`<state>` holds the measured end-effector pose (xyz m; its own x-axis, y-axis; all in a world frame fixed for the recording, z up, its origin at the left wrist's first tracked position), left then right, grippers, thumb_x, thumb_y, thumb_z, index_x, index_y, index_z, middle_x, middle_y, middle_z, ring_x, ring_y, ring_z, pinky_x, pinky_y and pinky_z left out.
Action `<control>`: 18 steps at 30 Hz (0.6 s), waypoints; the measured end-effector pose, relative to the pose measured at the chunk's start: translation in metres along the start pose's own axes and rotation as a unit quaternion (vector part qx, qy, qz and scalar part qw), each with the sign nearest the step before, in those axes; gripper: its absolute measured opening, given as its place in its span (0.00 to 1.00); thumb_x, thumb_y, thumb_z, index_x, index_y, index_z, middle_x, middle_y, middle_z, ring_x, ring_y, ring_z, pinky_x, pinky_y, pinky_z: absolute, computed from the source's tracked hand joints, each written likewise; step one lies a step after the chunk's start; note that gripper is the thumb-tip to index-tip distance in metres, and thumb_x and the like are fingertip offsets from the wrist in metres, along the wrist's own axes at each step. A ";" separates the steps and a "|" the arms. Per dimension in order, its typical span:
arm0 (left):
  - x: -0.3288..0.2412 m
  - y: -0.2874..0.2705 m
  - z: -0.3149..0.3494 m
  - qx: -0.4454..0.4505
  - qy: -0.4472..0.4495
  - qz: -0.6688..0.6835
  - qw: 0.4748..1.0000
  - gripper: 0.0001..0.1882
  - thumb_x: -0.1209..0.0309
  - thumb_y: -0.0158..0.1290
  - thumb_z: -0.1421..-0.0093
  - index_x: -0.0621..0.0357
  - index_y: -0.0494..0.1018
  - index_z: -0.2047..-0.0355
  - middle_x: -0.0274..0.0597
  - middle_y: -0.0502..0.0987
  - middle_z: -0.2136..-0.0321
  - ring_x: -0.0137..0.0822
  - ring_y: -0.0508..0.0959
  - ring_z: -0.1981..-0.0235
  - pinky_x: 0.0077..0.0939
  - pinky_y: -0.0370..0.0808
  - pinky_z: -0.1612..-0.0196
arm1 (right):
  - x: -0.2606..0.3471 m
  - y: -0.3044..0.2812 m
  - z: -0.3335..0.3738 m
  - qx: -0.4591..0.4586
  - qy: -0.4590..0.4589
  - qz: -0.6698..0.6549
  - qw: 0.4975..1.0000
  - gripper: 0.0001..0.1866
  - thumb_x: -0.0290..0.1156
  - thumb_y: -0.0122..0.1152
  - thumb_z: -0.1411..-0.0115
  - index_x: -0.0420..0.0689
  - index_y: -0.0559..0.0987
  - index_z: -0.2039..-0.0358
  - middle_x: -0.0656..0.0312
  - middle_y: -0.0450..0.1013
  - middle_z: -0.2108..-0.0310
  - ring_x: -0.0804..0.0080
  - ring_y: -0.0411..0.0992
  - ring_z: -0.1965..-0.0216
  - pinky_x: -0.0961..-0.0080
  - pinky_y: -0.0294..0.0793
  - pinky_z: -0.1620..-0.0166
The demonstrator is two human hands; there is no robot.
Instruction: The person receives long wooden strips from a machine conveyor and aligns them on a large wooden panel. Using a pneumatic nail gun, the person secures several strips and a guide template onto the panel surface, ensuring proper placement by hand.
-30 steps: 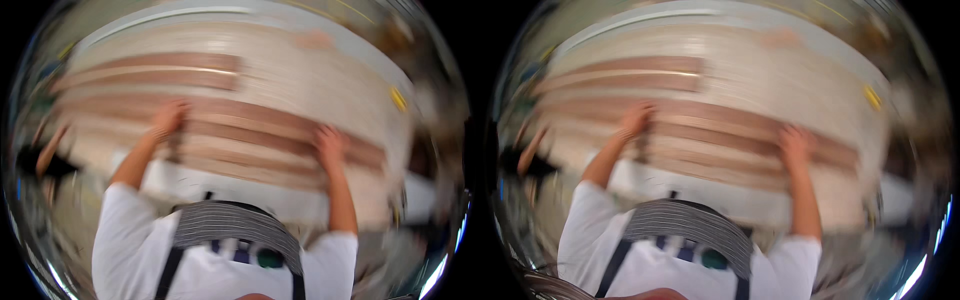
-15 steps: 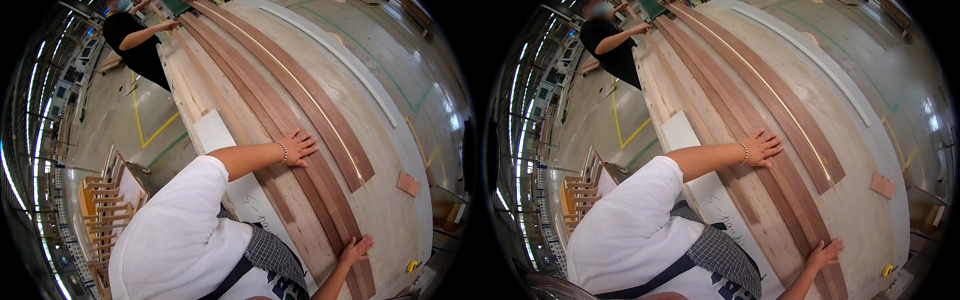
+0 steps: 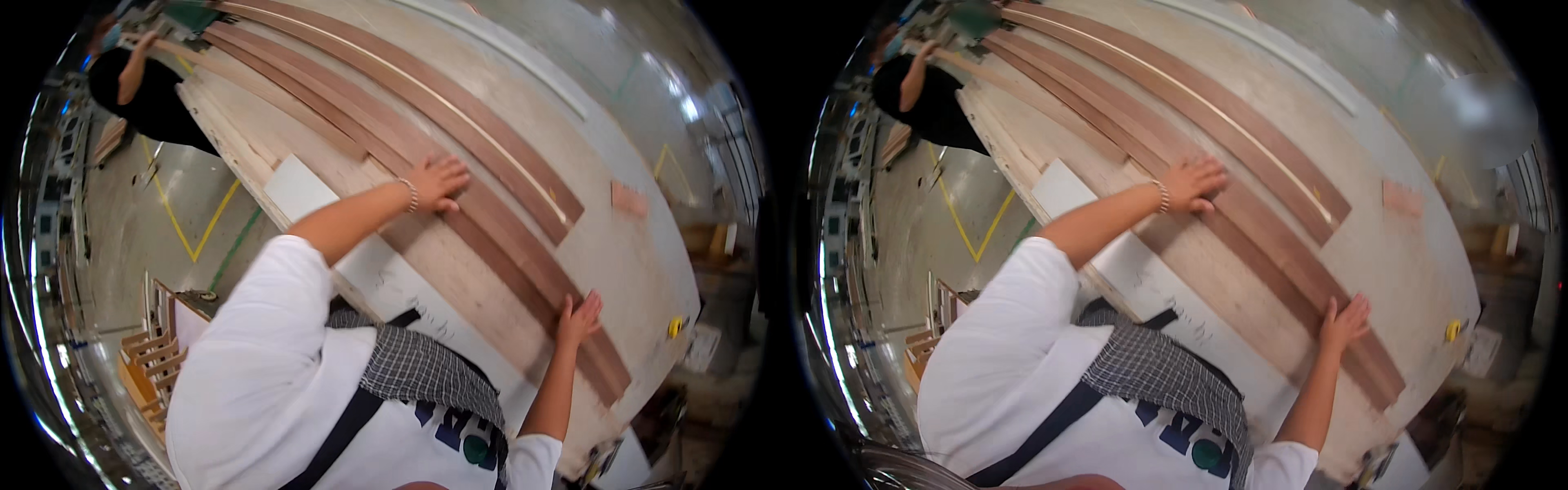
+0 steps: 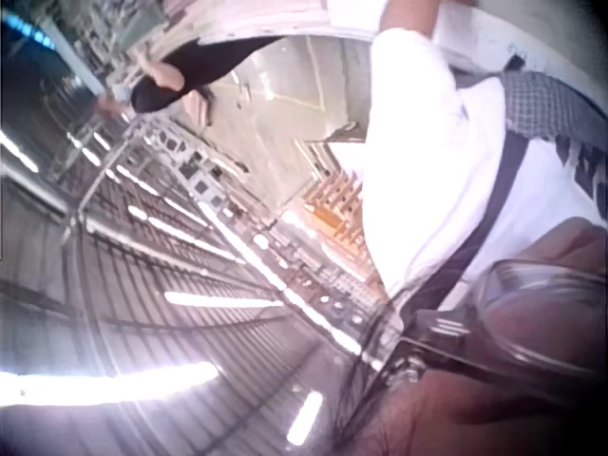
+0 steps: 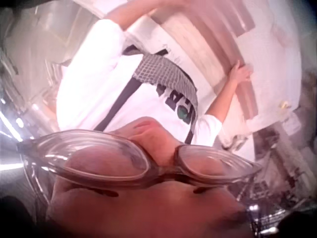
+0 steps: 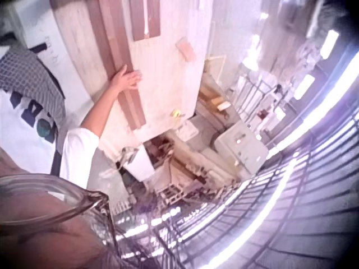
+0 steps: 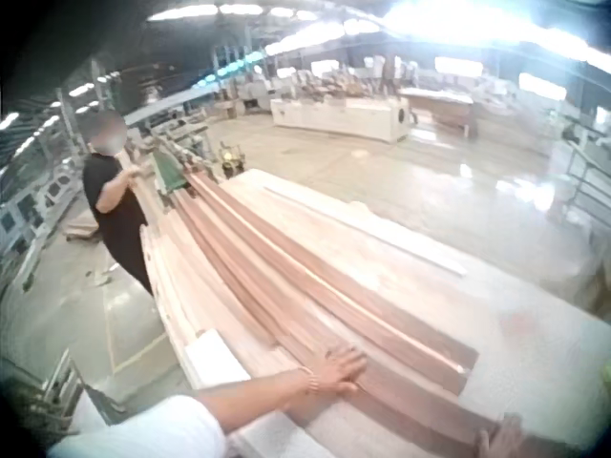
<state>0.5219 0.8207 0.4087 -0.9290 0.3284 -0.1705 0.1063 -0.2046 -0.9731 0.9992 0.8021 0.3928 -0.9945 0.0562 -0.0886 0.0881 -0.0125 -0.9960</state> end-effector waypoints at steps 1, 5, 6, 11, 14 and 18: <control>-0.004 -0.008 0.020 -0.053 0.035 -0.003 0.998 0.34 0.45 0.48 0.38 0.45 0.61 0.35 0.39 0.57 0.32 0.43 0.51 0.29 0.54 0.48 0.32 | 0.006 -0.022 0.015 -0.112 -0.043 -0.108 0.987 0.36 0.47 0.58 0.38 0.46 0.61 0.34 0.50 0.62 0.38 0.53 0.58 0.36 0.49 0.53 0.37; 0.019 -0.040 0.116 -0.151 0.105 -0.005 0.983 0.31 0.61 0.63 0.46 0.44 0.68 0.41 0.34 0.68 0.41 0.40 0.63 0.36 0.47 0.56 0.34 | 0.014 -0.034 0.092 -0.058 0.021 -0.291 0.955 0.27 0.32 0.65 0.45 0.45 0.72 0.43 0.54 0.72 0.57 0.59 0.71 0.55 0.63 0.69 0.50; 0.037 -0.054 0.131 -0.173 0.094 -0.015 0.980 0.32 0.63 0.65 0.50 0.45 0.70 0.44 0.34 0.70 0.42 0.40 0.65 0.37 0.46 0.58 0.34 | 0.017 -0.030 0.111 -0.003 0.055 -0.407 0.912 0.24 0.29 0.65 0.46 0.44 0.76 0.47 0.55 0.74 0.64 0.61 0.73 0.61 0.67 0.72 0.55; 0.108 -0.113 0.157 -0.193 0.026 -0.094 0.976 0.29 0.65 0.65 0.52 0.50 0.73 0.47 0.41 0.75 0.51 0.44 0.72 0.46 0.42 0.68 0.43 | 0.045 -0.053 0.168 0.024 -0.023 -0.375 0.927 0.14 0.29 0.63 0.44 0.46 0.81 0.56 0.56 0.77 0.69 0.64 0.76 0.69 0.71 0.75 0.62; 0.072 -0.071 0.165 0.001 0.131 -0.078 0.988 0.44 0.55 0.66 0.57 0.51 0.66 0.39 0.41 0.71 0.43 0.45 0.68 0.41 0.44 0.63 0.38 | 0.052 -0.041 0.199 0.157 -0.017 -0.292 0.943 0.16 0.36 0.61 0.39 0.47 0.79 0.52 0.54 0.78 0.63 0.61 0.77 0.62 0.68 0.75 0.56; 0.028 0.021 0.183 0.165 0.102 -0.016 0.981 0.47 0.50 0.65 0.56 0.55 0.62 0.37 0.46 0.67 0.40 0.47 0.66 0.39 0.43 0.63 0.38 | 0.027 -0.035 0.227 -0.004 -0.165 0.006 0.986 0.24 0.44 0.57 0.37 0.47 0.73 0.45 0.50 0.76 0.55 0.49 0.75 0.54 0.58 0.71 0.48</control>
<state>0.4333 0.6573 0.4120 -0.8362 0.5107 -0.2000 -0.0741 -0.4664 -0.8815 0.9567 0.5773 0.4271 -0.9577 -0.2719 -0.0943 0.0987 -0.0025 -0.9951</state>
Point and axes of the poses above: each hand's wrist, its own z-axis away from the middle knuckle, its own y-axis out of the palm, x = y × z, the point moved 6 cm from there along -z, towards the middle knuckle
